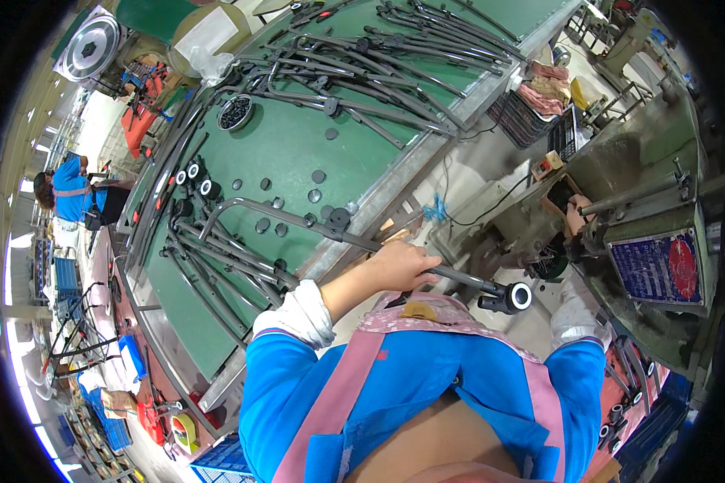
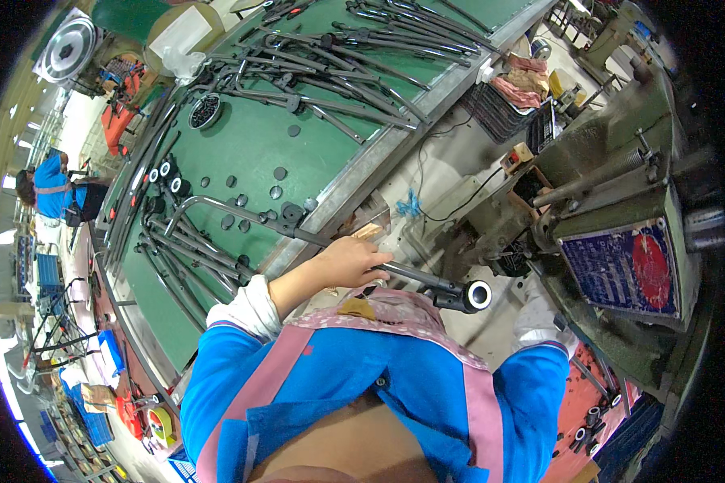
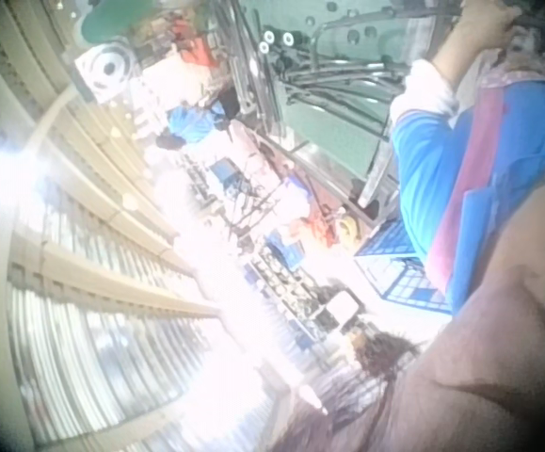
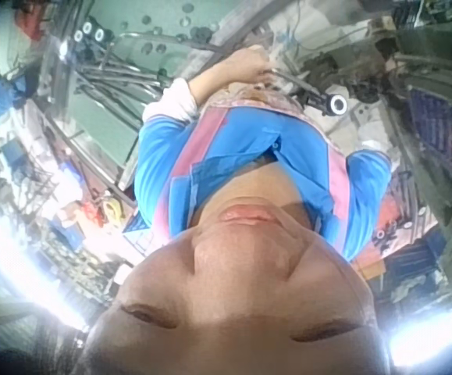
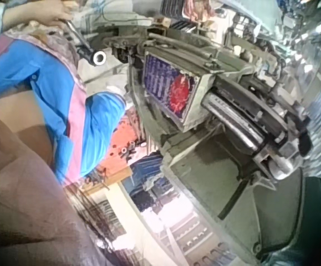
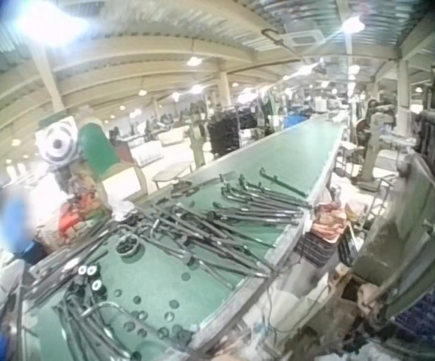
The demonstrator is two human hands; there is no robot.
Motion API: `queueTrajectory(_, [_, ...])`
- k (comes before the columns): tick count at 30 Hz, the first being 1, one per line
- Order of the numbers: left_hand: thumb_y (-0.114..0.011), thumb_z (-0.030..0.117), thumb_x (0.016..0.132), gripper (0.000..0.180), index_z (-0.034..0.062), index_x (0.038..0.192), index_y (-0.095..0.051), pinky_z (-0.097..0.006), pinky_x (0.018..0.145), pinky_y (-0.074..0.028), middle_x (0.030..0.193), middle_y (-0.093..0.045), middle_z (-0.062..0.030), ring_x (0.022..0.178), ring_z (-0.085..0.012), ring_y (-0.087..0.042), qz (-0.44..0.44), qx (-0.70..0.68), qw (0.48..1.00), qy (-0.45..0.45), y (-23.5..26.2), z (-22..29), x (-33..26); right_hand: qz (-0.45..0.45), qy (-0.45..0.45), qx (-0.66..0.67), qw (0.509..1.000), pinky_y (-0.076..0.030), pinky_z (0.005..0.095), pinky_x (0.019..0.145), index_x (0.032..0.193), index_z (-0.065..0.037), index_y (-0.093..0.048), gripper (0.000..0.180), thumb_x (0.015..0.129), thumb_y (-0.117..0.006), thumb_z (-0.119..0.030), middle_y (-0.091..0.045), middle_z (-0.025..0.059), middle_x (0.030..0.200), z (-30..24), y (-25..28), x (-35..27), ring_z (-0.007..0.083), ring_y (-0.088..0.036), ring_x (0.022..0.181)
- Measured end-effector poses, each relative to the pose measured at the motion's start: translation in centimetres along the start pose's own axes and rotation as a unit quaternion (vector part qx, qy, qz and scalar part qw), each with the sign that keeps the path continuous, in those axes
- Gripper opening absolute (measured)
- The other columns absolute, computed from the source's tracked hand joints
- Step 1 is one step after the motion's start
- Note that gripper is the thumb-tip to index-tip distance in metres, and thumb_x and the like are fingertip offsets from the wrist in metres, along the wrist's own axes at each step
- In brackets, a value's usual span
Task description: The person repeatedly picks up long metal rods and small black circular components, inserts the components onto the rods, and places the assembled units onto a green workbench. The process is repeated continuously with multiple rods and components.
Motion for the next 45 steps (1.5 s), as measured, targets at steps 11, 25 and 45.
queueTrajectory(11, [-0.062, 0.041, 0.089, 0.035, 0.0131, 0.110, -0.061, -0.049, 0.060, -0.047, 0.079, -0.062, -0.0140, 0.072, -0.0374, -0.063, -0.065, 0.010, 0.997, 0.030, 0.1, -0.6, 1.1, 0.102, 0.029, 0.021, 0.994, -0.049, 0.0421, 0.081, 0.099, -0.004, -0.066, 0.021, 0.090, -0.062, -0.022, -0.067, 0.0145, 0.091, -0.8, 4.0, -5.6, 0.0334, -0.063, 0.086])
queueTrajectory(25, [-0.066, 0.034, 0.086, 0.030, 0.0107, 0.105, -0.064, -0.047, 0.065, -0.052, 0.081, -0.066, -0.0151, 0.078, -0.0368, -0.065, -0.070, 0.003, 0.998, -0.009, 0.5, 0.6, 4.1, 0.179, 0.107, -0.017, 0.978, -0.051, 0.0372, 0.076, 0.097, -0.009, -0.073, 0.014, 0.087, -0.065, -0.016, -0.070, 0.0069, 0.092, -11.6, 7.9, -14.8, 0.0289, -0.065, 0.083])
queueTrajectory(45, [-0.068, 0.032, 0.084, 0.033, 0.0092, 0.109, -0.066, -0.047, 0.063, -0.048, 0.080, -0.061, -0.0151, 0.074, -0.0381, -0.061, -0.066, -0.021, 0.998, -0.008, 1.2, -0.3, 3.3, 0.155, 0.232, -0.058, 0.958, -0.055, 0.0310, 0.067, 0.107, -0.003, -0.069, 0.026, 0.081, -0.067, -0.006, -0.071, 0.0098, 0.089, -13.8, 9.2, -15.2, 0.0226, -0.069, 0.078])
Point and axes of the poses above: each hand's wrist, its own x-axis towards the middle knuckle, its own y-axis out of the back of the hand, z = x × y, the point moved 5 cm from there along x, towards the middle knuckle
